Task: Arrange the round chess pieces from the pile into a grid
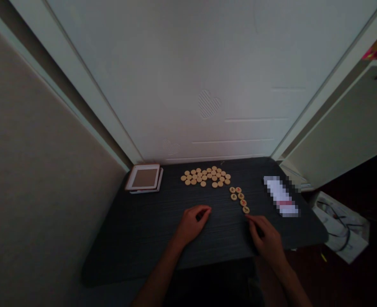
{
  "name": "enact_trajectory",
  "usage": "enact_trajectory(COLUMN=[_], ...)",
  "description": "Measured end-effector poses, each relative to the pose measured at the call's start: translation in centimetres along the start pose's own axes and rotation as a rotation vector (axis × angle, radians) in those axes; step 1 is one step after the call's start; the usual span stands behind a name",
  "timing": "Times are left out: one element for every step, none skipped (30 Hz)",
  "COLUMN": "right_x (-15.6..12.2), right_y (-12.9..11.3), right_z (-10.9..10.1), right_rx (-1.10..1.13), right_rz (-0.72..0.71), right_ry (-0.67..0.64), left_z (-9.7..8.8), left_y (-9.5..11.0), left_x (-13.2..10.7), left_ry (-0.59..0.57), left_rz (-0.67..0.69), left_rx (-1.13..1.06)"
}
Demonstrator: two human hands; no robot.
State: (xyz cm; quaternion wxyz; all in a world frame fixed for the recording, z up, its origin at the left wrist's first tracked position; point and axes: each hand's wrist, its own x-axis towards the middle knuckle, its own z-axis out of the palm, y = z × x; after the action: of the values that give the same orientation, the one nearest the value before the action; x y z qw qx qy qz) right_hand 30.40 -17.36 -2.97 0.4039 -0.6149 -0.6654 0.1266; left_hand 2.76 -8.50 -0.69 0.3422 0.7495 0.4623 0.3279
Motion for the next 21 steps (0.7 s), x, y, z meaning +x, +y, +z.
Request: enact_trajectory(right_x=[0.1,0.3,0.6,0.9,1.2,1.5,1.8,2.0,2.2,2.3,2.3,2.3,2.2,2.2,2.1,2.1,2.2,2.2,2.3,2.3,2.4], right_y=[-0.4,-0.9,-1.4,-2.0,-2.6,-3.1,-3.5,-3.9,-4.2,-4.3,-4.4,-4.4,-4.3,-4.2,-4.2,-4.1,-4.1,-4.1,-4.2,-4.3,-4.4], right_z=[0.2,0.4,0.8,1.2,1.7,2.3,2.9,3.4,3.9,4.3,4.6,4.8,4.9,4.9,4.8,4.7,4.6,4.5,4.4,4.3,4.3], right_rx=[0.024,0.047,0.067,0.083,0.100,0.119,0.140,0.161,0.179,0.192,0.199,0.203,0.205,0.206,0.208,0.212,0.216,0.220,0.223,0.226,0.227], right_rz=[-0.019,-0.037,-0.047,-0.051,-0.059,-0.068,-0.076,-0.077,-0.075,-0.072,-0.069,-0.063,-0.054,-0.042,-0.027,-0.012,0.002,0.013,0.020,0.025,0.030], right_ry=[-0.012,-0.014,-0.007,-0.007,-0.004,-0.005,-0.024,-0.034,-0.049,-0.066,-0.079,-0.091,-0.101,-0.107,-0.111,-0.116,-0.120,-0.122,-0.123,-0.125,-0.125], left_z=[0.0,0.1,0.1,0.1,0.1,0.0,-0.1,-0.3,-0.5,-0.7,-1.0,-1.2,-1.4,-1.6,-1.7,-1.7,-1.7,-1.6,-1.5,-1.4,-1.3], left_y=[0.0,0.0,0.0,0.0,0.0,0.1,0.2,0.2,0.3,0.4,0.4,0.5,0.4,0.3,0.2,-0.1,-0.3,-0.6,-0.8,-1.0,-1.2], left_x=[0.1,0.2,0.3,0.5,0.7,0.9,1.2,1.4,1.7,2.0,2.4,2.8,3.1,3.5,3.9,4.2,4.5,4.7,4.9,5.0,5.0], left_ry=[0.008,0.018,0.028,0.036,0.041,0.041,0.038,0.032,0.027,0.024,0.025,0.030,0.035,0.036,0.027,0.010,-0.015,-0.043,-0.067,-0.084,-0.094], left_rz=[0.000,0.000,0.000,0.001,0.003,0.006,0.012,0.021,0.031,0.039,0.046,0.051,0.053,0.052,0.050,0.046,0.043,0.041,0.041,0.045,0.052], left_rx=[0.004,0.009,0.013,0.015,0.017,0.022,0.033,0.055,0.092,0.146,0.216,0.295,0.377,0.453,0.518,0.570,0.609,0.641,0.667,0.688,0.704])
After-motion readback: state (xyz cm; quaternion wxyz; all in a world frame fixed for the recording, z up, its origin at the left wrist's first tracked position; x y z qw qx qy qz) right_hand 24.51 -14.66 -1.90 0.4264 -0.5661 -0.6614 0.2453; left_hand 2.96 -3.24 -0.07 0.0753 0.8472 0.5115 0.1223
